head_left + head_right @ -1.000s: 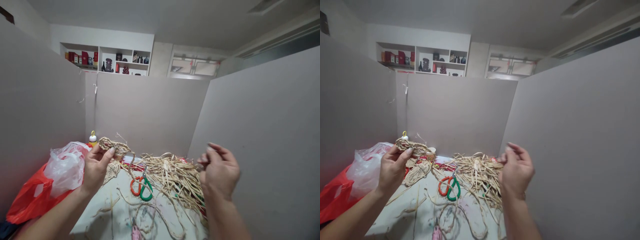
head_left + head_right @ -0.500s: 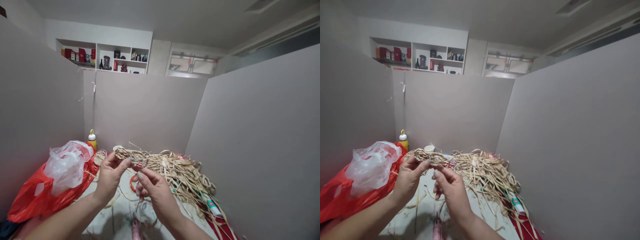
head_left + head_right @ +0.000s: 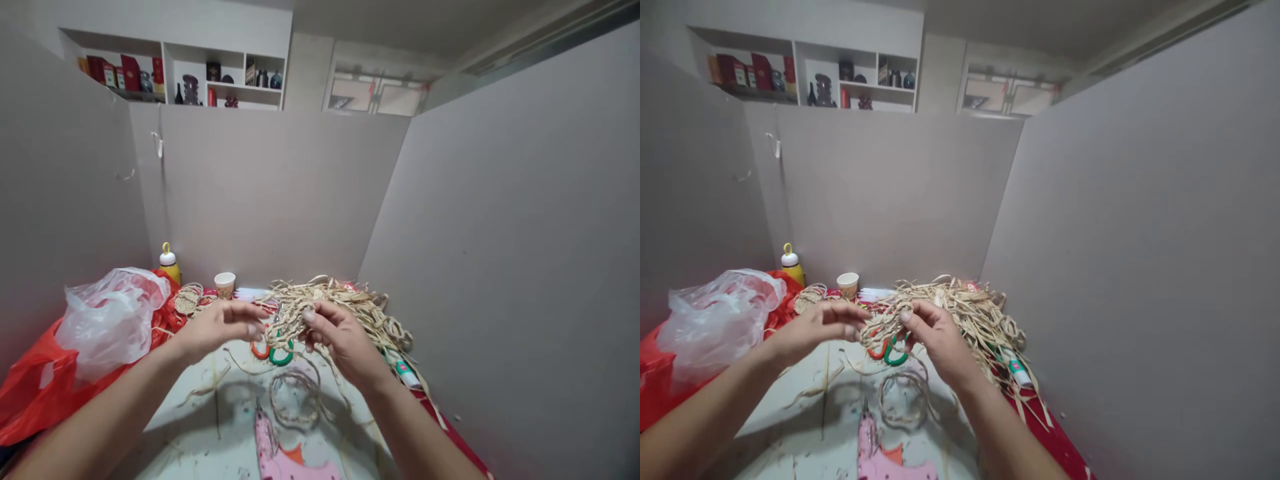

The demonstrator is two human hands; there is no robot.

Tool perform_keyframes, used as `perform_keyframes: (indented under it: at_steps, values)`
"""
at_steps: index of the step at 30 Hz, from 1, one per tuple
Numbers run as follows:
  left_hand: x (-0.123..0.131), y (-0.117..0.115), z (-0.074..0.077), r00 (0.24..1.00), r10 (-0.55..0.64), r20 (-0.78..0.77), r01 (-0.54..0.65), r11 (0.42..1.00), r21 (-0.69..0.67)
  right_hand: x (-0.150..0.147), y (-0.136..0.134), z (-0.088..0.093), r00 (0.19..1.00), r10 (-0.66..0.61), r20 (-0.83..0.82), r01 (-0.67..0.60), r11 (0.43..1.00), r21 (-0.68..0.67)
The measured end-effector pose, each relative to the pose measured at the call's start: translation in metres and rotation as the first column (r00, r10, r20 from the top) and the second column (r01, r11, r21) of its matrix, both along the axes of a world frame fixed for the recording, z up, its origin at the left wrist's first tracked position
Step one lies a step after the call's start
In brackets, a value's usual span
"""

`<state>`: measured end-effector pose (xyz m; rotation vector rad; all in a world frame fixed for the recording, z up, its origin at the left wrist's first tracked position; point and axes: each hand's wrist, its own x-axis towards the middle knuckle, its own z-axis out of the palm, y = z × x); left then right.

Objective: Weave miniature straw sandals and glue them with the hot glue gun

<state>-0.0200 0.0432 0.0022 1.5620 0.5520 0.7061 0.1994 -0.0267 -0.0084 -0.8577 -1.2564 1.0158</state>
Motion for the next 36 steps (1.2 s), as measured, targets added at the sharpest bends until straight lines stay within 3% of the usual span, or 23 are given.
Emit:
perform_keyframes:
  at_steps: [3,8,13,18,28,36]
  values:
    - [0.0,0.003,-0.001,0.998,0.054,-0.007,-0.054,0.998,-0.009,0.008,0.0,0.003,0.993,0.063,0.104,-0.06,0.998,-0.035]
    - [0.01,-0.005,-0.011,0.997,-0.053,-0.049,0.05,0.997,-0.058,0.004,-0.001,0.004,0.977,0.119,0.177,-0.107,0.991,-0.075]
    - [0.017,-0.008,-0.018,0.996,-0.065,-0.065,0.056,0.991,-0.12,0.001,-0.002,0.004,0.97,0.161,0.181,-0.141,0.983,-0.12]
    - [0.021,-0.009,-0.023,0.999,-0.037,-0.009,0.035,0.981,-0.189,0.001,0.0,0.001,0.968,0.167,0.185,-0.146,0.982,-0.122]
    - [0.024,-0.012,-0.022,0.992,0.093,0.089,-0.084,0.991,-0.101,-0.001,0.001,0.001,0.968,0.094,0.231,-0.074,0.993,-0.094]
    - [0.022,-0.011,-0.021,0.996,0.024,0.087,-0.003,0.973,-0.229,-0.004,-0.002,0.001,0.954,0.134,0.268,-0.111,0.989,-0.101]
